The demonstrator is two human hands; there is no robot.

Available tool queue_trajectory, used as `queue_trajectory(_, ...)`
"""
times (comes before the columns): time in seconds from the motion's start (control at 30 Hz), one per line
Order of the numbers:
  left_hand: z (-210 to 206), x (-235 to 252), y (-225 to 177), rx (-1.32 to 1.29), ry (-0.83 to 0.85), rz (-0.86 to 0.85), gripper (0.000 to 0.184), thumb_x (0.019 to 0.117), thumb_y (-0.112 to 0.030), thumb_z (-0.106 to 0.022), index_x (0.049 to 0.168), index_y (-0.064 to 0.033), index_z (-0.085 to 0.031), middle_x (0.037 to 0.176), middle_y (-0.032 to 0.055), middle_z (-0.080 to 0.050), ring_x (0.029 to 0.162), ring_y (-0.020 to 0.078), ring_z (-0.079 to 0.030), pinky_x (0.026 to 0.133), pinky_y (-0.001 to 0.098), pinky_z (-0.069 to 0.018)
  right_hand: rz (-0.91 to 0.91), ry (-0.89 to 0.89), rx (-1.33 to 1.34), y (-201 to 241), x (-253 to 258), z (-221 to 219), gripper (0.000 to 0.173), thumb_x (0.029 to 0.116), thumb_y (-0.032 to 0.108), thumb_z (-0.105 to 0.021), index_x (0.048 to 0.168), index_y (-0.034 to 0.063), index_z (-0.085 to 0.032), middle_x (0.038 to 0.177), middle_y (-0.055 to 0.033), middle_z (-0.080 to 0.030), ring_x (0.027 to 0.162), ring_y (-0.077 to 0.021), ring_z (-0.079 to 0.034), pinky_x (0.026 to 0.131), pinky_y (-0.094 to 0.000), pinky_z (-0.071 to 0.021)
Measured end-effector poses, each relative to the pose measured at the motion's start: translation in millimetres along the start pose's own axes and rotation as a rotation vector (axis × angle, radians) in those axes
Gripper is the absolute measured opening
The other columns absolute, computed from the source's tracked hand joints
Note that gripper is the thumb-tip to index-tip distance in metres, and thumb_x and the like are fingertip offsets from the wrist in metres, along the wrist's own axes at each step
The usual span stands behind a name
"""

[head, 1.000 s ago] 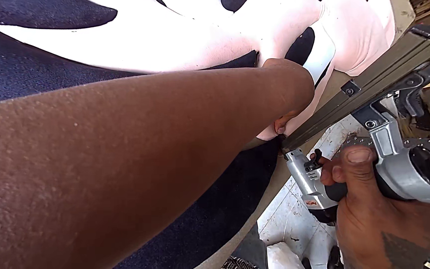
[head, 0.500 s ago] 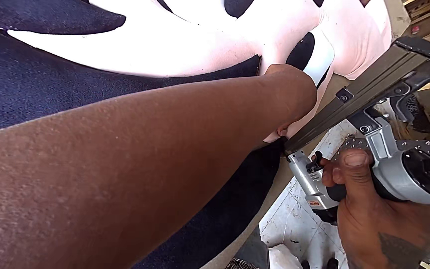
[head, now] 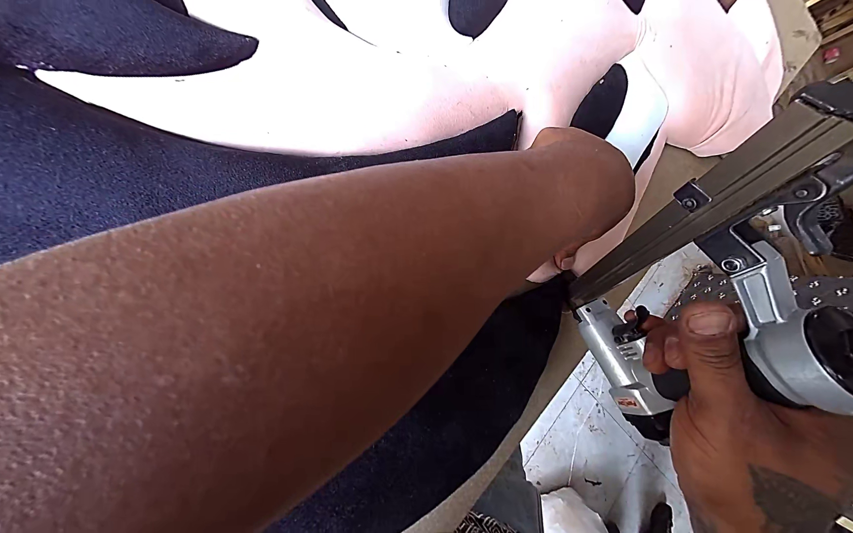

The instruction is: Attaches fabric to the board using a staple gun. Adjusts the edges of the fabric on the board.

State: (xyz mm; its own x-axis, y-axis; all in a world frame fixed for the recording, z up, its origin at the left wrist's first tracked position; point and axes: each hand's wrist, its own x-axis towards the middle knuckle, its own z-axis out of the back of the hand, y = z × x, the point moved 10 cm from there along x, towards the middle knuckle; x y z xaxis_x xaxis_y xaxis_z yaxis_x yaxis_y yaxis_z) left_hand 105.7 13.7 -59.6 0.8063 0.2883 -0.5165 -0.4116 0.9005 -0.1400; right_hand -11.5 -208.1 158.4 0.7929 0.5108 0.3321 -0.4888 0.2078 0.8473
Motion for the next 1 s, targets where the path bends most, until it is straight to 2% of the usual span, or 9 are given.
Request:
queue_trajectory(0.07, -1, -1, -1, -0.004, 0.015, -0.006, 0.049, 0.0564, -0.071, -0.079, 0.065, -0.0252, -0.065, 0.057, 0.0005, -0.054, 0.051, 0.021, -0.055, 0.047, 0.0517, -0.0426, 0.007, 0.002, -0.003, 0, -1, 0, 0.032, 0.0893, 0.03, -0.079, 0.098, 0.0082, -0.057, 0.064, -0.0023, -0.06, 0.052, -0.0202, -0.062, 0.049, -0.0351, -0.0586)
queue_trajectory(0.2, 2, -6, 2, -0.001, -0.039, 0.009, 0.05, 0.0548, -0.071, -0.079, 0.07, -0.0248, -0.067, 0.061, 0.0015, -0.057, 0.054, 0.0227, -0.057, 0.049, 0.0529, -0.044, 0.012, 0.002, -0.017, -1, -4, 0, 0.033, 0.0889, 0.031, -0.079, 0.098, 0.0084, -0.058, 0.065, -0.0024, -0.06, 0.053, -0.0204, -0.063, 0.051, -0.0365, -0.0594)
queue_trajectory(0.33, 7, -14, 5, -0.003, -0.084, -0.025, 0.038, 0.0727, -0.061, -0.074, 0.073, -0.0235, -0.067, 0.058, 0.0002, -0.055, 0.051, 0.021, -0.056, 0.047, 0.0494, -0.0437, 0.001, 0.013, -0.015, 0, -5, 1, 0.032, 0.0891, 0.033, -0.079, 0.097, 0.0087, -0.059, 0.066, -0.0012, -0.061, 0.055, -0.0194, -0.065, 0.054, -0.0361, -0.061)
queue_trajectory(0.5, 3, -14, 3, 0.023, -0.016, 0.02, 0.038, 0.0669, -0.06, -0.077, 0.068, -0.0238, -0.065, 0.054, -0.0016, -0.051, 0.048, 0.0177, -0.052, 0.048, 0.0472, -0.0411, 0.012, 0.084, 0.062, -3, -6, 0, 0.03, 0.0898, 0.032, -0.079, 0.097, 0.0097, -0.061, 0.067, -0.0021, -0.062, 0.057, -0.0199, -0.064, 0.058, -0.0381, -0.0613)
queue_trajectory(0.57, 2, -13, 4, 0.027, 0.011, 0.008, 0.038, 0.0699, -0.06, -0.076, 0.068, -0.0235, -0.065, 0.056, -0.0011, -0.053, 0.05, 0.0188, -0.053, 0.049, 0.0476, -0.0415, 0.018, 0.092, 0.069, -3, -6, -1, 0.028, 0.09, 0.033, -0.079, 0.096, 0.0114, -0.061, 0.067, -0.0014, -0.061, 0.056, -0.019, -0.063, 0.055, -0.0361, -0.0594)
queue_trajectory(0.77, 3, -11, 2, 0.077, 0.026, 0.063, 0.051, 0.0492, -0.073, -0.079, 0.064, -0.0259, -0.067, 0.06, 0.0015, -0.059, 0.054, 0.0221, -0.058, 0.049, 0.0522, -0.0432, -0.069, 0.21, 0.21, -13, -2, -3, 0.024, 0.0915, 0.034, -0.078, 0.093, 0.0146, -0.065, 0.068, -0.0011, -0.062, 0.059, -0.0171, -0.063, 0.06, -0.0331, -0.0601)
queue_trajectory(0.87, 5, -12, 3, 0.06, -0.008, 0.017, 0.047, 0.0555, -0.07, -0.078, 0.065, -0.0262, -0.065, 0.057, -0.0005, -0.056, 0.05, 0.0201, -0.055, 0.047, 0.05, -0.0421, -0.079, 0.247, 0.23, -12, 0, -7, 0.022, 0.0931, 0.036, -0.076, 0.092, 0.0168, -0.065, 0.068, 0.0005, -0.06, 0.059, -0.0155, -0.062, 0.063, -0.0332, -0.06)
queue_trajectory(0.93, 4, -11, 2, 0.056, 0.01, 0.022, 0.05, 0.0517, -0.073, -0.079, 0.066, -0.0264, -0.067, 0.06, 0.0008, -0.058, 0.054, 0.0214, -0.057, 0.049, 0.0515, -0.0436, -0.073, 0.225, 0.23, -11, -1, -6, 0.023, 0.0926, 0.037, -0.076, 0.092, 0.0165, -0.065, 0.067, 0.0005, -0.059, 0.057, -0.0152, -0.061, 0.06, -0.0325, -0.0592)
queue_trajectory(1.0, 3, -11, 1, 0.053, 0.038, 0.018, 0.05, 0.0552, -0.073, -0.078, 0.067, -0.0256, -0.067, 0.062, 0.0025, -0.059, 0.057, 0.0232, -0.058, 0.051, 0.0529, -0.0441, -0.069, 0.203, 0.225, -12, -2, -5, 0.024, 0.0922, 0.036, -0.077, 0.093, 0.0156, -0.065, 0.068, 0.0001, -0.061, 0.057, -0.0151, -0.061, 0.059, -0.0314, -0.0586)
